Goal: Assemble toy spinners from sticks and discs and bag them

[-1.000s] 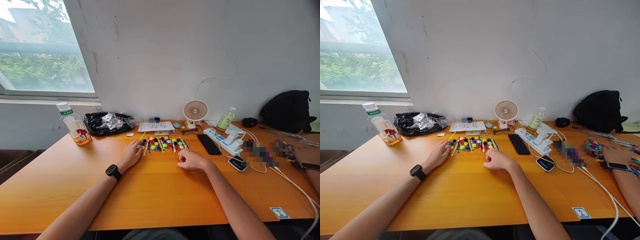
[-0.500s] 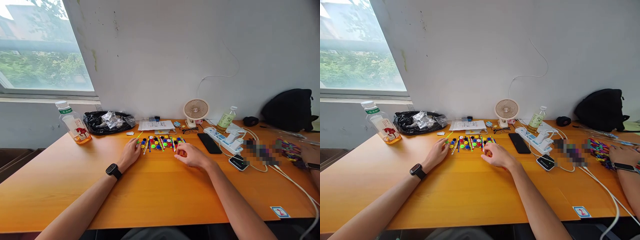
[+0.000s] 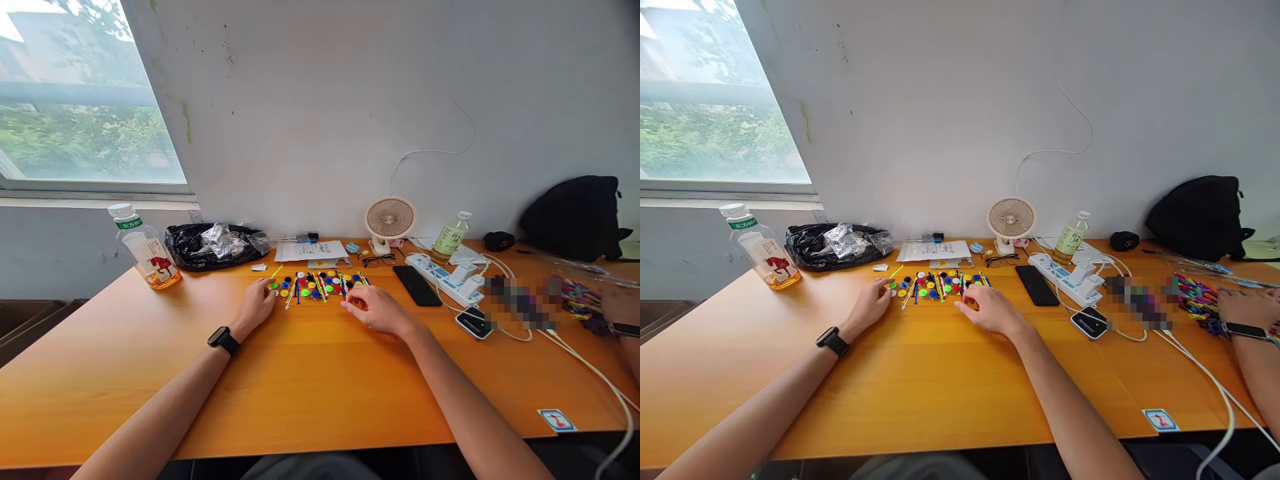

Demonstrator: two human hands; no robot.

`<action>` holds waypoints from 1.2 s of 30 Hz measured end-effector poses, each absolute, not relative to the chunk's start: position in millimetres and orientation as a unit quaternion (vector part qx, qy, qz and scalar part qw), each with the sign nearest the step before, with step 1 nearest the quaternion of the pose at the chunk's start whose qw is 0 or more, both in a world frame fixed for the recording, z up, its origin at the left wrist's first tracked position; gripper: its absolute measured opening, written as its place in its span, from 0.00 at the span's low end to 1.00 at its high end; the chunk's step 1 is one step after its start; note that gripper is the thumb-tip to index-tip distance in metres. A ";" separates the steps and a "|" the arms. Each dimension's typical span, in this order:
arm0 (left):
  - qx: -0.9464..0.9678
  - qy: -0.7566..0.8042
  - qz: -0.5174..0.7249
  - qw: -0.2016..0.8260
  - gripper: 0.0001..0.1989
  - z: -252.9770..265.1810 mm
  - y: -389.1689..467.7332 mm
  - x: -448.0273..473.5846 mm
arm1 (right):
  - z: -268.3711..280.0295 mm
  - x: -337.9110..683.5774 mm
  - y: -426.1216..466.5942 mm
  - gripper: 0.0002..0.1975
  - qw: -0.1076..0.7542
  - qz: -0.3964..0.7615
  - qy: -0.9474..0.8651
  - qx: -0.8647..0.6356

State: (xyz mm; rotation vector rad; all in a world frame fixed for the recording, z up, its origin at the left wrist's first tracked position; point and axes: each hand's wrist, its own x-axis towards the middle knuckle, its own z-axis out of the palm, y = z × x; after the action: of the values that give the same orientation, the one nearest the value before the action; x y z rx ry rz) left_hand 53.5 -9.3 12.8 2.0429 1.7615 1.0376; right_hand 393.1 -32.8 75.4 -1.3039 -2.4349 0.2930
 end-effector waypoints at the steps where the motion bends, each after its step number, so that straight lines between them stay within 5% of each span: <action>1: 0.703 0.600 0.358 0.131 0.20 12.9 -10.0 53.9 | 75.2 392.3 -33.0 0.17 0.180 0.105 -0.862 -0.462; 18: 0.660 0.610 0.409 0.160 0.16 6.1 -3.3 49.5 | 76.5 384.9 -34.9 0.16 0.210 0.079 -0.864 -0.452; 26: 0.598 0.606 0.474 0.223 0.15 1.9 4.2 39.8 | 60.7 372.1 -37.7 0.06 0.260 0.080 -0.873 -0.405; 36: 0.672 0.465 0.557 0.147 0.09 25.6 -37.5 85.4 | 33.0 327.6 -59.2 0.27 0.175 0.140 -0.930 -0.293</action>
State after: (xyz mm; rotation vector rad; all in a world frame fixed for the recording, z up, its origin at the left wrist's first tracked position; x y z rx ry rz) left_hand 85.4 -37.5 25.6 1.9348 1.3368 1.6038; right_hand 327.6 -59.2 33.0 -0.8309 -2.6343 0.3965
